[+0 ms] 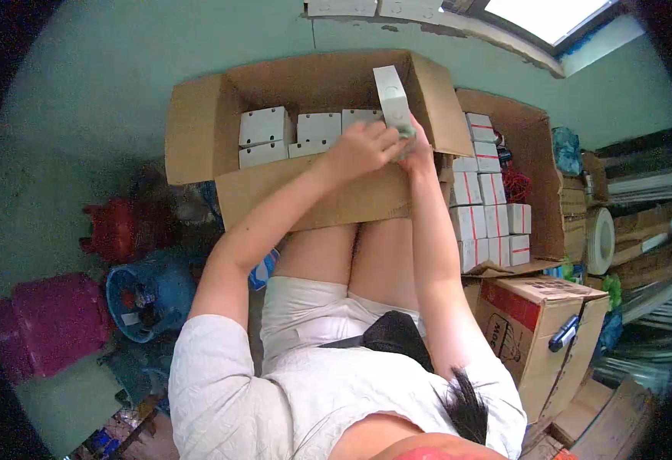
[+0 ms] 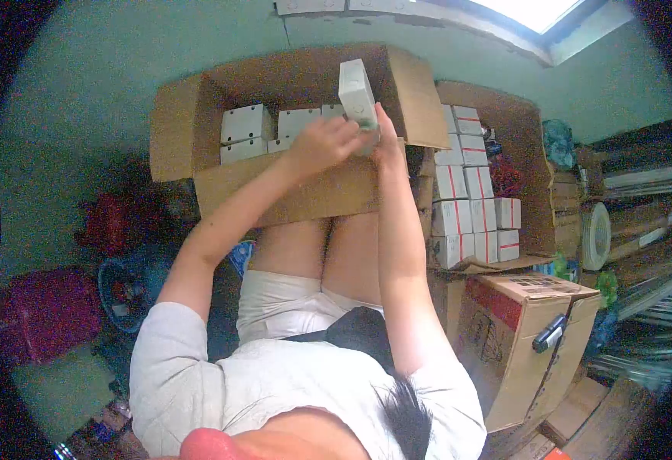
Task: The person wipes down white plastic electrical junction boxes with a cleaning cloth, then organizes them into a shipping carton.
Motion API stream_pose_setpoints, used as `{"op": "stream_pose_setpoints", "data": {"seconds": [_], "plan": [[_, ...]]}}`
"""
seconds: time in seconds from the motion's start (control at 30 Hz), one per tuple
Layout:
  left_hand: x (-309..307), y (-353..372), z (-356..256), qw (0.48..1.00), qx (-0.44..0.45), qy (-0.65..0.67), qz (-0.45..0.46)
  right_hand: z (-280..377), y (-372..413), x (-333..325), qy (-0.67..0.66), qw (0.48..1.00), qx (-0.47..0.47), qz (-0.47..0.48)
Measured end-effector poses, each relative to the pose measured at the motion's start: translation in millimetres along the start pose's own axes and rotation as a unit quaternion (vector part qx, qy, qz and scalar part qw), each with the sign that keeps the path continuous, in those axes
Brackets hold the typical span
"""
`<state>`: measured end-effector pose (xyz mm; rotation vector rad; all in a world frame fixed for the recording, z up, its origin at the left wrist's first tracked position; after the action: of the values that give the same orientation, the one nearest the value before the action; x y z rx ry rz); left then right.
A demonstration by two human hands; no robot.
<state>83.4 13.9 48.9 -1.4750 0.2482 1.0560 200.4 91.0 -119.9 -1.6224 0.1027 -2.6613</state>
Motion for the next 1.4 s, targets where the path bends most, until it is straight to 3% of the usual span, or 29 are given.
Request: {"op": "stream_pose_setpoints", "data": {"seconds": [0.03,0.07,0.13,0.17,0.2,0.27,0.33,0.37,0.4,0.43,0.47,0.53,0.57,0.67,0.7,0.73,0.8,0.83,0.87,0.93,0.97,1.03,1.07,1.13,1.2,1.27,1.33,1.4], "plan": [[-8,-9,4,1.0,0.005,0.0,0.0,9,17,18,0.128,0.976,-0.036,-0.171],[-19,-26,19,0.999,-0.032,-0.024,0.003,10,17,18,0.125,0.976,-0.04,-0.171],[-27,-36,29,0.997,-0.064,-0.052,0.004,-1,6,41,-0.158,0.987,-0.019,-0.025],[-24,-35,28,0.997,-0.07,-0.044,0.012,-4,0,35,-0.197,0.98,0.001,0.032],[-20,-32,25,0.996,-0.078,-0.036,0.02,-2,0,32,-0.196,0.98,0.003,0.037],[-9,-10,7,0.999,-0.038,-0.021,0.001,0,1,9,0.017,1.0,-0.011,-0.02],[-6,1,-6,1.0,-0.014,-0.006,-0.011,2,1,24,0.043,0.999,-0.023,0.009],[-6,-3,-3,1.0,-0.012,-0.006,-0.013,1,7,32,0.026,0.999,-0.022,-0.033],[-22,-17,8,0.999,-0.048,-0.018,-0.019,0,13,36,0.007,0.997,-0.019,-0.078],[-34,-28,17,0.996,-0.084,-0.031,-0.023,-1,9,42,-0.012,1.0,-0.029,0.001],[-36,-34,19,0.996,-0.084,-0.029,-0.019,-4,12,33,-0.015,0.999,-0.028,-0.003],[-47,-48,52,0.967,-0.228,0.081,-0.073,1,17,51,-0.056,0.992,-0.047,-0.103],[-49,-48,52,0.963,-0.239,0.113,-0.057,0,15,54,-0.074,0.996,-0.039,-0.023],[-42,-25,26,0.98,-0.164,0.114,-0.02,0,17,46,-0.029,0.999,-0.021,-0.031],[-40,-20,27,0.98,-0.163,0.115,-0.015,4,21,48,0.077,0.992,-0.024,-0.099],[-38,-14,23,0.986,-0.132,0.101,-0.004,2,20,37,0.073,0.992,-0.023,-0.105],[-37,-7,20,0.991,-0.101,0.092,0.009,-7,15,60,-0.079,0.996,0.037,0.033],[-41,-11,30,0.988,-0.128,0.084,-0.009,-2,19,49,0.074,0.993,-0.003,-0.094],[-47,-17,40,0.985,-0.155,0.073,-0.028,-1,18,41,0.074,0.993,-0.004,-0.095],[-56,-28,47,0.976,-0.191,0.079,-0.07,-8,16,67,-0.109,0.99,0.053,0.075],[-55,-30,49,0.973,-0.201,0.1,-0.061,-9,15,62,-0.109,0.989,0.054,0.079],[-53,-27,46,0.969,-0.213,0.117,-0.053,-5,17,45,-0.036,0.997,0.018,-0.06],[-50,-21,40,0.961,-0.225,0.155,-0.044,-6,17,50,-0.036,0.997,0.019,-0.058],[-41,-14,29,0.951,-0.235,0.196,-0.034,-1,19,36,0.135,0.985,-0.004,-0.11],[-41,-6,25,0.931,-0.273,0.23,-0.07,-1,15,41,0.116,0.989,-0.038,-0.086],[-40,-4,15,0.92,-0.284,0.262,-0.058,13,14,57,0.265,0.956,-0.127,-0.008],[-42,-1,12,0.91,-0.293,0.29,-0.051,12,13,58,0.255,0.959,-0.125,-0.019],[-45,-4,-7,0.952,-0.206,0.228,-0.015,11,12,57,0.235,0.964,-0.122,-0.038]]}}
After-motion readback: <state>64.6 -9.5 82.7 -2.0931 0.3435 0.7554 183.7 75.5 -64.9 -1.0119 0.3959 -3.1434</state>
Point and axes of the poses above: each hand's wrist, its own y-axis away from the middle knuckle, its own x-axis out of the palm, z = x × y, the point moved 9 cm from there along -y, towards the middle knuckle, and after that the axes turned 12 degrees about -x, right-handed, at the moved point
